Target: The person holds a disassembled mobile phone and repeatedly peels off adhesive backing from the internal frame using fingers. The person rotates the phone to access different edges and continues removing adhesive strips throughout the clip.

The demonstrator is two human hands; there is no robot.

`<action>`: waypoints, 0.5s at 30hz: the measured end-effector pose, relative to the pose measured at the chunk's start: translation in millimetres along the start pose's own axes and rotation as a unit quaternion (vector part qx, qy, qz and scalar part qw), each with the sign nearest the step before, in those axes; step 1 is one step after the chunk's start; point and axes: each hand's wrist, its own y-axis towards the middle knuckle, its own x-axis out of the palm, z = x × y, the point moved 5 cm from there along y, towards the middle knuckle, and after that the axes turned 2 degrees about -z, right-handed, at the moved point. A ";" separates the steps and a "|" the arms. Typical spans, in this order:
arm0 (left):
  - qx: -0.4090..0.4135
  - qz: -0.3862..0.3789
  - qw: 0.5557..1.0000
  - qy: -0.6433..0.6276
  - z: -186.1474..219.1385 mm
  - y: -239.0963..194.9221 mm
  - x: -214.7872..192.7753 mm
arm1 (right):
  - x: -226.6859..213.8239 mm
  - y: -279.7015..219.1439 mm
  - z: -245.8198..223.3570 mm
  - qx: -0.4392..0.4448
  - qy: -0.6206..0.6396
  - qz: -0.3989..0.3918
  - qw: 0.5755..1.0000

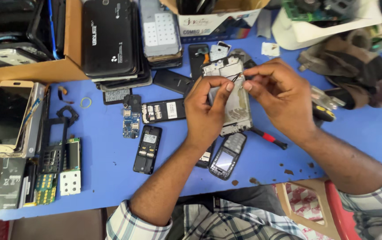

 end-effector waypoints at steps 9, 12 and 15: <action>-0.021 -0.063 0.998 0.007 -3.6 -4.3 10.1 | -4.7 5.1 23.0 -0.064 -0.001 0.006 0.998; -0.053 -0.069 0.996 -0.036 -8.2 -5.2 9.3 | -10.7 4.3 32.5 -0.056 0.173 0.054 0.982; -0.088 -0.078 0.982 -0.149 -12.2 -5.8 10.7 | -15.4 3.7 39.0 -0.028 0.199 0.075 0.977</action>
